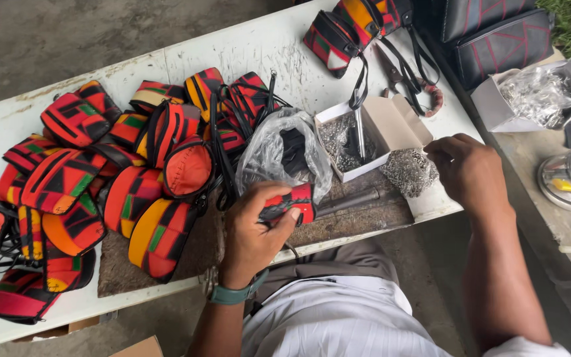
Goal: The person attaches black strap hardware to small colorful fabric coin purses at a workbench. They thread a strap loop through a purse fitting, position the purse on a metal form, and hammer the fastener closed, setting finished purses aside and repeating with the next one.
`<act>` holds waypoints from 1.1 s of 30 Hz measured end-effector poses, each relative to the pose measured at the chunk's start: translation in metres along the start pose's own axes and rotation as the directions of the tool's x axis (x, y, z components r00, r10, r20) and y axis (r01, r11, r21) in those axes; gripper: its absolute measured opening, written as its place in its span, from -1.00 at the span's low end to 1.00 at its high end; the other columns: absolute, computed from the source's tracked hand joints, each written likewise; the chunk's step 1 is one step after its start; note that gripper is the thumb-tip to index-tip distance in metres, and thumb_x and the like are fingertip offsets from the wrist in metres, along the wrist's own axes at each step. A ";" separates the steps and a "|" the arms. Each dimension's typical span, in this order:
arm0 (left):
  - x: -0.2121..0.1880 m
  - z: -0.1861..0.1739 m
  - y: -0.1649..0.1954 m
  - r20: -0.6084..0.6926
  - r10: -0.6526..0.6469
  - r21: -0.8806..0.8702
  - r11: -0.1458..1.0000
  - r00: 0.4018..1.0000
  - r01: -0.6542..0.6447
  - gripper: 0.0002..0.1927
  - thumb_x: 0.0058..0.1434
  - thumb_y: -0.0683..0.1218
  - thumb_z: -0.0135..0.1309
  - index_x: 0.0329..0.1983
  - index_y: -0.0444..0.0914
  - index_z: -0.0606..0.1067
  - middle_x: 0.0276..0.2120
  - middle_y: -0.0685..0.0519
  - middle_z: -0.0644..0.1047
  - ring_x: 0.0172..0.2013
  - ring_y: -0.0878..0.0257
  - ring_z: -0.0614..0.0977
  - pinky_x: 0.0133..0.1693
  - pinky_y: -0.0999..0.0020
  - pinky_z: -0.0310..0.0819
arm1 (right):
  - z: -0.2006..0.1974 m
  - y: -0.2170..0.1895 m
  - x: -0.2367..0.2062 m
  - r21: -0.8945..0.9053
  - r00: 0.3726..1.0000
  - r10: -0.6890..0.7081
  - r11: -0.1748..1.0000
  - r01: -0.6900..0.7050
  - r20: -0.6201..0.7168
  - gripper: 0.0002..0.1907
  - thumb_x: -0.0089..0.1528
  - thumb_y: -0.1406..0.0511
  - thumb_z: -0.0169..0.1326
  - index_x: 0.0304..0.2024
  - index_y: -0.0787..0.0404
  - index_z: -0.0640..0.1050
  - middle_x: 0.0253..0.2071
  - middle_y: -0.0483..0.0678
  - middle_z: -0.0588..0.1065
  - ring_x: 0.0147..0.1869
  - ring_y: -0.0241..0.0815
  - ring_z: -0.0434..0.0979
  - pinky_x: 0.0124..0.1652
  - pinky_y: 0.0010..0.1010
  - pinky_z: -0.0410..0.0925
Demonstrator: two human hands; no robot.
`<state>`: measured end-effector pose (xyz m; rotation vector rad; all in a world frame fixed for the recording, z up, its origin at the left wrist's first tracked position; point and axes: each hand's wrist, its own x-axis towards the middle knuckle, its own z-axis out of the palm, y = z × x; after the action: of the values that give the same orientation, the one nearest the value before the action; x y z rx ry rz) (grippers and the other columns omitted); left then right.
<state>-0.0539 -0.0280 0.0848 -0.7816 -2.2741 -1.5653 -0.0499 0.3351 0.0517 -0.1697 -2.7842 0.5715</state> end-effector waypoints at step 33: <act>-0.030 0.018 -0.011 -0.372 -0.010 -0.177 0.982 0.928 -0.060 -0.66 0.32 -0.26 0.18 0.10 -0.30 0.36 0.08 -0.08 0.56 0.08 0.18 0.60 0.19 0.28 0.49 | 0.077 -0.141 -0.028 0.963 0.939 -0.230 0.150 -0.225 0.255 -0.83 0.23 0.52 0.19 -0.18 0.32 0.48 -0.28 -0.04 0.57 -0.21 -0.31 0.60 -0.16 -0.47 0.50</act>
<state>-0.0342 -0.0229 0.0538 -0.4986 -1.8609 -1.7594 -0.0552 0.1731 0.0339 0.2811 -1.9436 2.5074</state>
